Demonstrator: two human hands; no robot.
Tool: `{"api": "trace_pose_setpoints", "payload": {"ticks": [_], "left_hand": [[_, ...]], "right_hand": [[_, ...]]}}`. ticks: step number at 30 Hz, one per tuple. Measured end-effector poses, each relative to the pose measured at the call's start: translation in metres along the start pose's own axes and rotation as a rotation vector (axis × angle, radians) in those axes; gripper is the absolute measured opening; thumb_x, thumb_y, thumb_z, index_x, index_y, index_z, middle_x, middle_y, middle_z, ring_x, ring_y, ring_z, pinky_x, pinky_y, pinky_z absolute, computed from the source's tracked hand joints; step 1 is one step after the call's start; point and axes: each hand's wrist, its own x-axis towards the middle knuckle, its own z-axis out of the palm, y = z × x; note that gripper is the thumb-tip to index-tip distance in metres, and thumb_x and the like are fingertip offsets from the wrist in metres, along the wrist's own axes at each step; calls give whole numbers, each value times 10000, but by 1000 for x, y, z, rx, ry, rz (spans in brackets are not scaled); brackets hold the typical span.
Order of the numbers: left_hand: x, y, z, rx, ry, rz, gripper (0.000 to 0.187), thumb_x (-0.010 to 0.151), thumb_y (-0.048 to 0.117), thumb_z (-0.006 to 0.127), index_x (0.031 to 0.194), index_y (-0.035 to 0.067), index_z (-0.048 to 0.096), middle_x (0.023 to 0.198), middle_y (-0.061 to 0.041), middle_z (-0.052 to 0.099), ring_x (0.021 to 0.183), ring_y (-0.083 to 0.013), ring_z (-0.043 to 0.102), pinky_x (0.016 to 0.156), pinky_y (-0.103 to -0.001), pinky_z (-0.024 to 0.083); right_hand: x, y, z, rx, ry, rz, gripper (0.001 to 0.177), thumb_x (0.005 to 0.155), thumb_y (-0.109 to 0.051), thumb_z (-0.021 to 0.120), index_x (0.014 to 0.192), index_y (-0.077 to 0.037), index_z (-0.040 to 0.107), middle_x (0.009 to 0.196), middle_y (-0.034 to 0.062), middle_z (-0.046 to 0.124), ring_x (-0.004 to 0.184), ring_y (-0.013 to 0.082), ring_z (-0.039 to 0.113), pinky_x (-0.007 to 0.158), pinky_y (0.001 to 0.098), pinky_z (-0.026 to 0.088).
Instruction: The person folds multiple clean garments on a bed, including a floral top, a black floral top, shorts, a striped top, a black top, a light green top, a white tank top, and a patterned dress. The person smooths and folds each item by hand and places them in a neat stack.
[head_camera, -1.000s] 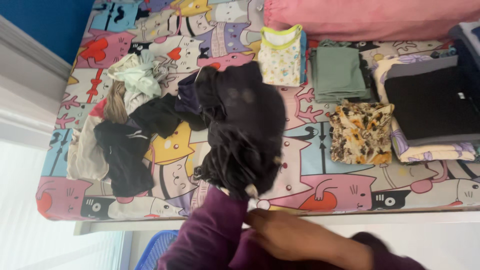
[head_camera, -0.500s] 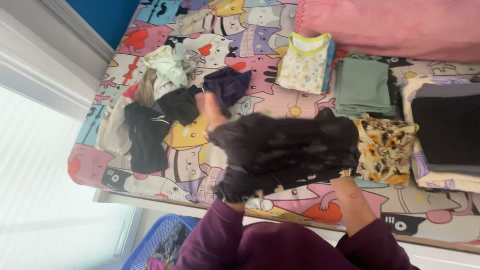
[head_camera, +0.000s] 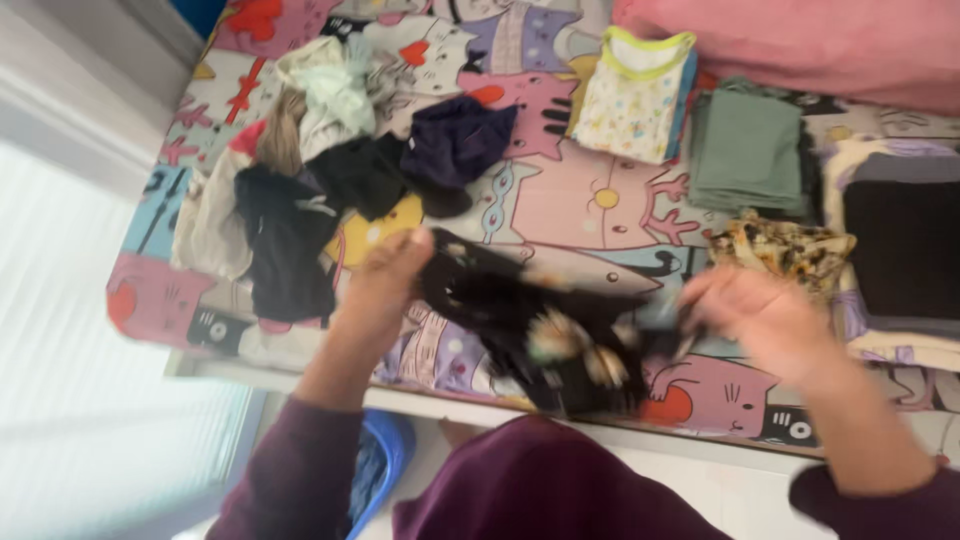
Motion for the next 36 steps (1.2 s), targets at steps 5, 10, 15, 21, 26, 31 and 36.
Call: {"api": "trace_pose_setpoints", "payload": {"ticks": [5,10,15,21,26,31,36], "left_hand": [[4,52,-26,-38,-11,138,155,962,155,694,1058,33,686,901,7,665,808,-61,593,735,-236,500],[2,65,-70,-547,-79,31,280,918,117,676,1184,84,592,944,-56,691,773,-120,669,700,-285,564],[81,32,-41,-221,26,198,321,981,106,705,1259,-10,596,1017,-79,667,881,-106,641,787,-263,534],[70,-96,-25,680,-273,371,331,788,140,779,1102,63,712,1136,-139,727,1057,-313,686,931,-397,538],[15,-162,-35,1009,-502,426,505,687,44,690,1190,87,701,1149,-125,689,1146,-322,595,978,-459,452],[21,-155,-2,1123,-364,381,257,799,134,740,1047,116,678,1008,-90,701,1042,-307,655,929,-441,508],[-25,-82,-2,570,-358,-109,311,808,279,842,992,63,714,859,-64,706,798,-213,661,709,-346,531]], "right_hand": [[-1,-40,-18,178,124,-58,326,979,48,660,1303,20,678,946,125,584,791,187,515,681,344,432],[-28,-37,0,673,43,-226,206,936,30,602,1133,44,660,1109,137,677,984,244,673,833,392,555],[45,-19,13,588,239,-34,204,1008,-10,598,1197,25,668,1148,130,649,976,216,651,850,366,541],[48,72,55,-370,227,230,287,898,-135,698,1184,-111,701,1088,32,736,899,178,671,790,320,553],[-22,131,147,-576,-286,125,212,856,-210,718,1050,-141,766,1019,13,766,931,174,746,805,321,599],[-1,152,234,-831,40,-229,500,740,-377,814,1078,-55,635,946,162,668,864,373,675,736,459,549],[-13,120,181,-867,375,-116,404,720,-112,770,1108,-108,658,960,138,687,847,371,681,732,478,537]]}}
